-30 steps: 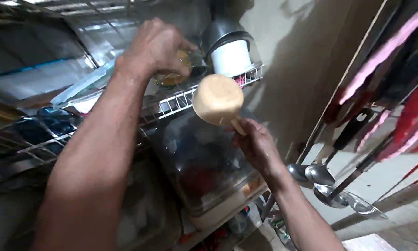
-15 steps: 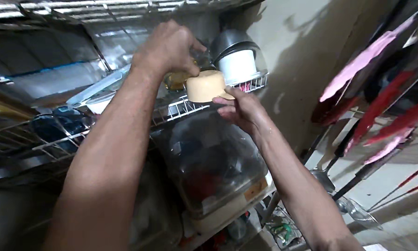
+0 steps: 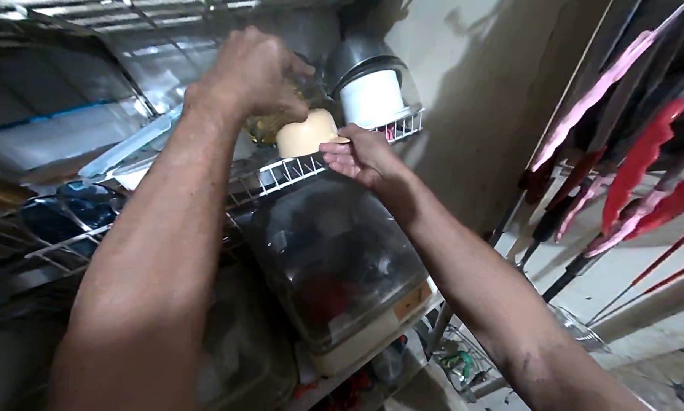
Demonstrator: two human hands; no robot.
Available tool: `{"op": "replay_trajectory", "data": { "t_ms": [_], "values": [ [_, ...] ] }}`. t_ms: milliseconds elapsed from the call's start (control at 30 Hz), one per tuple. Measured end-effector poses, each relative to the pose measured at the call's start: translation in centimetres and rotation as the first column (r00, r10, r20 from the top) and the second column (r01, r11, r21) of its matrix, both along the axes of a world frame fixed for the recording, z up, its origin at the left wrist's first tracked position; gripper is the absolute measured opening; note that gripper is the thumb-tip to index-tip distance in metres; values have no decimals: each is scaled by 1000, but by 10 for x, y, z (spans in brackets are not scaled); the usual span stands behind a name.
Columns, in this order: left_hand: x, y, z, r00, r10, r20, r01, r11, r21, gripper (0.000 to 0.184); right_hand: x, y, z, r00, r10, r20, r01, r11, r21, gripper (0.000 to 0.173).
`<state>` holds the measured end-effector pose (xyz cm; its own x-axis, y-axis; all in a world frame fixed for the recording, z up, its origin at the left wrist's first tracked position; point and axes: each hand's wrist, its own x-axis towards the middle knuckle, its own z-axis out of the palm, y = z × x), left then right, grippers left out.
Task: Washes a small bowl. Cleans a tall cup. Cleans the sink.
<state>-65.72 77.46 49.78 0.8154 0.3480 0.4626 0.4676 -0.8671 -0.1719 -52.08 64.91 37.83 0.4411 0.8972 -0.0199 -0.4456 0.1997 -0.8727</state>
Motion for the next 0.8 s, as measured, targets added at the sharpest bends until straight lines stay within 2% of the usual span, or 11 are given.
{"op": "replay_trajectory", "data": {
  "t_ms": [133, 333, 433, 567, 700, 800],
  "values": [
    [-3, -3, -7, 1000, -5, -15, 5, 999, 47, 65, -10, 4, 6, 1000, -7, 2, 7, 1000, -14, 30],
    [-6, -21, -35, 996, 15, -91, -2, 991, 133, 54, -10, 2, 11, 999, 16, 52, -13, 998, -60, 33],
    [-8, -26, -46, 995, 27, -100, -10, 986, 168, 48, -7, 5, 7, 991, 60, 118, -50, 995, -85, 38],
    [-9, -25, -48, 994, 12, -104, 6, 985, 172, 49, -3, 10, 0, 975, 115, 192, -98, 991, -95, 40],
    [-11, -27, -52, 996, -36, -81, 51, 981, 188, 48, -4, 17, -10, 966, 197, 169, -184, 979, -90, 44],
    [-12, -25, -56, 997, -47, -58, 58, 977, 207, 49, -10, 20, -13, 968, 200, 155, -191, 979, -73, 43]
  ]
}}
